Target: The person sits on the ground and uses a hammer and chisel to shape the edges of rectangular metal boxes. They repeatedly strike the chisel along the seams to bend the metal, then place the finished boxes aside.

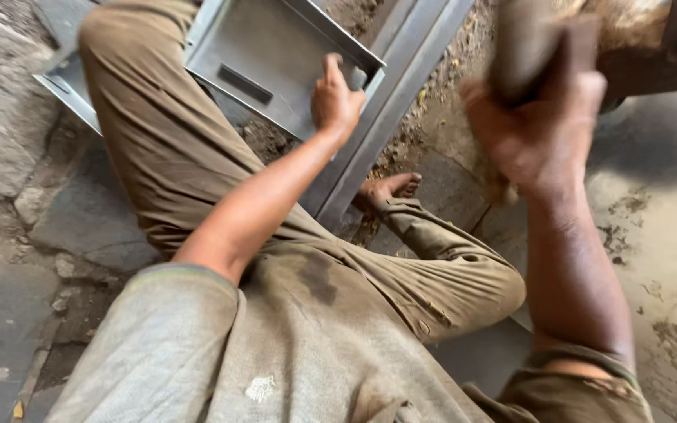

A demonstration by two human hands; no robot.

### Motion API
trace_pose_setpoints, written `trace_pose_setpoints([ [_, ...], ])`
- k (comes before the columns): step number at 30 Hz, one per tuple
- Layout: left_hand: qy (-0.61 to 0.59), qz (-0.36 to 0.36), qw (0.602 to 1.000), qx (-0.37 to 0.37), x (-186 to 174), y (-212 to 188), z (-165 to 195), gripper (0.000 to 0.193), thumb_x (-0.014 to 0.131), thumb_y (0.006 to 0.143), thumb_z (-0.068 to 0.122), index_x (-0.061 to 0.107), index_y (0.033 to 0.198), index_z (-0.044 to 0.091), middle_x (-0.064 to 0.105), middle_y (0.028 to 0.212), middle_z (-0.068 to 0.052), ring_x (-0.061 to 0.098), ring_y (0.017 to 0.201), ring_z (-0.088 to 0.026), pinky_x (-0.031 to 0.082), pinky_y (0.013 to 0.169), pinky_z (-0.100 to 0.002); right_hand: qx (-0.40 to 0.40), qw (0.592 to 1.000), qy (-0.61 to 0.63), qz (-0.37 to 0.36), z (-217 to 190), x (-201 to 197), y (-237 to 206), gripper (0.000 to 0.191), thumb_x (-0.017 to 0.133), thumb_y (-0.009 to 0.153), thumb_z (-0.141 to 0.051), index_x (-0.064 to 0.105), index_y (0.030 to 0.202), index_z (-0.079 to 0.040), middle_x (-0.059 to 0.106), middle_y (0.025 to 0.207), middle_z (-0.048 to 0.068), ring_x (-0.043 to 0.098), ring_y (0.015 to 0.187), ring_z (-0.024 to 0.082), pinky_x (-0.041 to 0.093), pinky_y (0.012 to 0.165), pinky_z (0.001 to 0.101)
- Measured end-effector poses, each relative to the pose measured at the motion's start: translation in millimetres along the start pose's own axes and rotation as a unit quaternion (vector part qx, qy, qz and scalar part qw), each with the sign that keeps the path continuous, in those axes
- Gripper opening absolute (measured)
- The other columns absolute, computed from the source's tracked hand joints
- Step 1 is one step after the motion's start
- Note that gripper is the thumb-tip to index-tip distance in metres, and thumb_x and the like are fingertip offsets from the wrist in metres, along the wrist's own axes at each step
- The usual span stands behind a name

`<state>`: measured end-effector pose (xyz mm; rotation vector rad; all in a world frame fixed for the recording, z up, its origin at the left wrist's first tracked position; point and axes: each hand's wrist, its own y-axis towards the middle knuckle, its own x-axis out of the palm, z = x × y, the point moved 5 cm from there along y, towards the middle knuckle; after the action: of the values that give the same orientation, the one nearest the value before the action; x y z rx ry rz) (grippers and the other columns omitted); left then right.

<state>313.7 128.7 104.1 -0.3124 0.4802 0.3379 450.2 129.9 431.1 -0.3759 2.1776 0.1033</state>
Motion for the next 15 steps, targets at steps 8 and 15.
trace_pose_setpoints([
  [8, -0.003, -0.029, 0.999, -0.034, 12.1, -4.0, -11.5, 0.062, 0.079, 0.073, 0.023, 0.049, 0.127, 0.016, 0.078, 0.093, -0.015, 0.075, 0.088, -0.038, 0.058, 0.078, -0.049, 0.022, 0.950, -0.277, -0.142, 129.7, 124.6, 4.5, 0.030, 0.067, 0.092, -0.007, 0.053, 0.116, 0.002, 0.072, 0.089, 0.023, 0.072, 0.071, 0.035, 0.060, 0.058, 0.0467],
  [15, -0.018, -0.003, 1.000, 0.001, -18.6, 4.0, 6.8, 0.037, 0.086, 0.069, 0.022, 0.073, 0.103, 0.016, 0.079, 0.095, -0.014, 0.074, 0.089, -0.037, 0.057, 0.078, -0.047, 0.098, 0.983, -0.004, -0.156, 138.6, 150.9, -103.0, 0.083, 0.085, 0.073, -0.017, 0.044, 0.139, 0.011, 0.068, 0.119, 0.032, 0.067, 0.106, 0.037, 0.054, 0.090, 0.0458],
])
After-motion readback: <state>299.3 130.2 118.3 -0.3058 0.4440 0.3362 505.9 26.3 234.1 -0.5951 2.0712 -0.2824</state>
